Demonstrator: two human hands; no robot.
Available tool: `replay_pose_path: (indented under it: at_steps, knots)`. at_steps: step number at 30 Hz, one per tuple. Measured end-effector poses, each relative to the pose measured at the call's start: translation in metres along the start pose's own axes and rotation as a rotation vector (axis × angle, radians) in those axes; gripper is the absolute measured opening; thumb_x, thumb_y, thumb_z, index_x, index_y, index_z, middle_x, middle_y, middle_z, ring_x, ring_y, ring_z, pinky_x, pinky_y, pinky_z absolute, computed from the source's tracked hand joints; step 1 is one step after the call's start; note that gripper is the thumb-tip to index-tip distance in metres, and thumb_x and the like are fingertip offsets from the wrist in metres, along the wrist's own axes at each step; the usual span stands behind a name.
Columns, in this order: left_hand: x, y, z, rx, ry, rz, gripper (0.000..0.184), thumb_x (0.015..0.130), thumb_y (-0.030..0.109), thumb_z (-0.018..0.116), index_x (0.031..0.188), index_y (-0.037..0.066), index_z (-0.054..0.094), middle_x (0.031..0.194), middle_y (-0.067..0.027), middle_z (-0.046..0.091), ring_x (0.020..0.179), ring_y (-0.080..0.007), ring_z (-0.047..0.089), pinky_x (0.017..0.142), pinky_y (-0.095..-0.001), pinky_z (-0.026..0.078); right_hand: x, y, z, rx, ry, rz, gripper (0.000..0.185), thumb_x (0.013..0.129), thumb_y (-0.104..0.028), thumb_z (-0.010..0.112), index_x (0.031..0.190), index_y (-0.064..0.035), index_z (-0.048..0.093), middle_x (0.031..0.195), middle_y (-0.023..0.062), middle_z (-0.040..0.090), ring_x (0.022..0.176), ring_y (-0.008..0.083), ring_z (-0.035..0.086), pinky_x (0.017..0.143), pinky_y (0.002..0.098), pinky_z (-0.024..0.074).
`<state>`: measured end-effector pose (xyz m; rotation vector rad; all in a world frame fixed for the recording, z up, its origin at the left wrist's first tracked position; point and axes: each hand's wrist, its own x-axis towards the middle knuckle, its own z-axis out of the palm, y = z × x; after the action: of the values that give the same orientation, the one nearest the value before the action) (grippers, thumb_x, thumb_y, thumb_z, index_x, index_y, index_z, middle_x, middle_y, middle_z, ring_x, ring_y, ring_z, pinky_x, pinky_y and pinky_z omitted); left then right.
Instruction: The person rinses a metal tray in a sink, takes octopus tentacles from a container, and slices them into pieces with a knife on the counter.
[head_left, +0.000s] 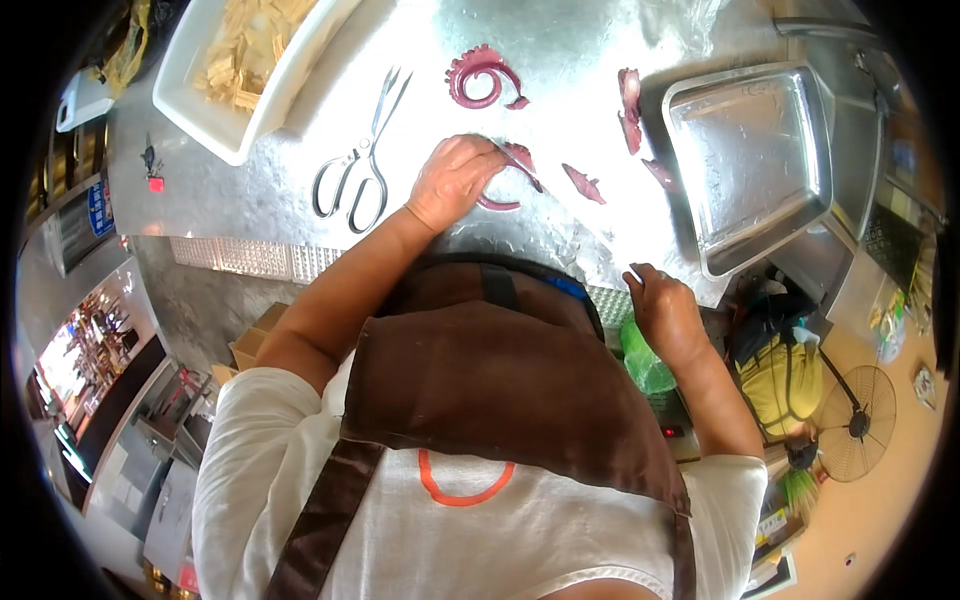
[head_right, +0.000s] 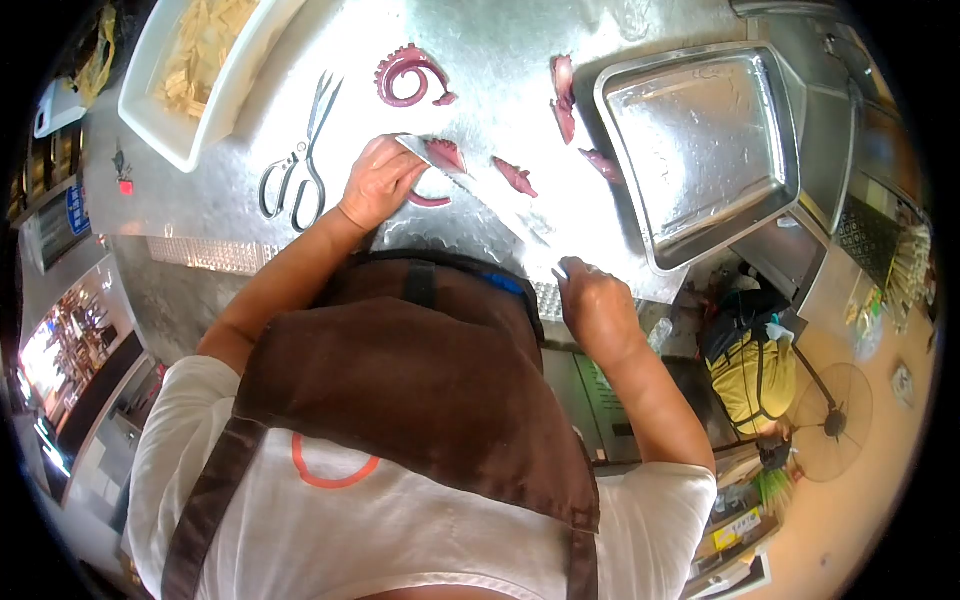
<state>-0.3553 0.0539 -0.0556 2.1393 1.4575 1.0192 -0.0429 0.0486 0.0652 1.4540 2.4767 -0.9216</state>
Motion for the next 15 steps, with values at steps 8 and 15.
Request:
replay_pose_path:
  at_steps: [8,15]
  knots:
    - [0.0019,0.0028,-0.0009,0.012,-0.001,-0.037,0.023,0.074,-0.001,0.065,0.095,0.007,0.066,0.097,-0.0062,0.060,0.094,-0.0249,0.057,0.081,-0.0360,0.047,-0.0047,0.0016,-0.0008,0.037,0.063,-0.020,0.012,0.084,-0.008,0.060,0.095,-0.0021,0.059,0.073,0.0207,0.063,0.065,0.0377,0.062,0.058,0.0447,0.0504]
    - [0.0036,0.0038,-0.0010,0.033,0.020,-0.002,0.023,0.073,-0.001,0.064,0.094,0.007,0.066,0.098,-0.0061,0.060,0.093,-0.0251,0.057,0.081,-0.0360,0.046,-0.0086,0.0004,-0.0017,0.033,0.067,-0.004,0.011,0.083,-0.007,0.061,0.093,-0.0020,0.059,0.074,0.0210,0.063,0.067,0.0379,0.063,0.059,0.0444,0.0505]
